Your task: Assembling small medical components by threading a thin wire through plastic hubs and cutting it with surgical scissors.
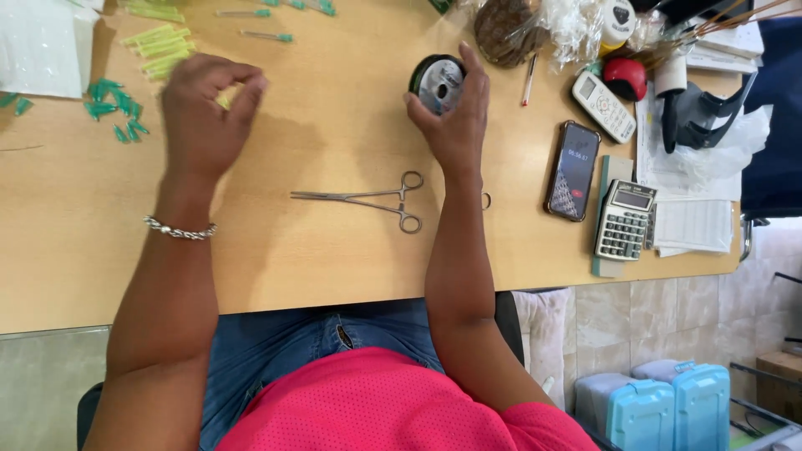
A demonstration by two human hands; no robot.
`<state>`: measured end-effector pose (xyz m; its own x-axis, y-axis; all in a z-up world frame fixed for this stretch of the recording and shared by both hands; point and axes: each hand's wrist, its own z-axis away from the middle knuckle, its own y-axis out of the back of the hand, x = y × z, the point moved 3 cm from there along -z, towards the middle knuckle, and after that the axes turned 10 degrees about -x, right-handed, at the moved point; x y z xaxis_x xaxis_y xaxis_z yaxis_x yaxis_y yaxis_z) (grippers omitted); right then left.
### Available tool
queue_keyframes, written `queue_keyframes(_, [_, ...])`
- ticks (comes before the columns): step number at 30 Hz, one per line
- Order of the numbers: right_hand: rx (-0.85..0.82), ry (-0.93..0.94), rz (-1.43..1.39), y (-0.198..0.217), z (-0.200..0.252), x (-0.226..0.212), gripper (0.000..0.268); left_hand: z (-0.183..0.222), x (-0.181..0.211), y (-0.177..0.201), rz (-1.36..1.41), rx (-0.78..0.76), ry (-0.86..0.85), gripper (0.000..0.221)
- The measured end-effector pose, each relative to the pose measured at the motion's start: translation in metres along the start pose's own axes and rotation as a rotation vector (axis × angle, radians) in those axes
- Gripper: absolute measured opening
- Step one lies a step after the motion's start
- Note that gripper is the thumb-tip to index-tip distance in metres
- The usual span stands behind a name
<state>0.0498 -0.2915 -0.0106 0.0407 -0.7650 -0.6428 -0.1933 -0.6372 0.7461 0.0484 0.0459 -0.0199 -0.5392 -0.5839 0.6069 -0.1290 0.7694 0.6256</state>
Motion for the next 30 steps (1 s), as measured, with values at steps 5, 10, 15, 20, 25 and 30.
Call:
queue_keyframes(5, [-0.261,0.286,-0.737,-0.001,0.013,-0.045,0.084,-0.013,0.056,-0.021,0.582,-0.128,0.196,0.040])
queue_keyframes(10, [-0.526,0.330,-1.343,-0.028,0.025,-0.068,0.097,-0.009,0.107,-0.039,0.823,-0.424,0.104,0.122])
queue_keyframes(15, [-0.436,0.282,-1.295,-0.035,0.020,-0.059,0.062,0.004,0.090,-0.062,0.796,-0.312,0.409,0.058])
queue_keyframes(20, [-0.413,0.181,-1.230,-0.044,0.016,-0.045,0.033,0.003,0.086,-0.036,0.725,-0.317,0.466,0.014])
queue_keyframes(25, [-0.335,0.103,-1.465,-0.039,0.026,-0.074,0.024,0.005,0.088,-0.023,0.685,-0.370,0.475,0.024])
queue_keyframes(30, [-0.469,0.115,-1.343,-0.029,0.029,-0.068,0.031,0.007,0.115,-0.005,0.612,-0.380,0.470,0.020])
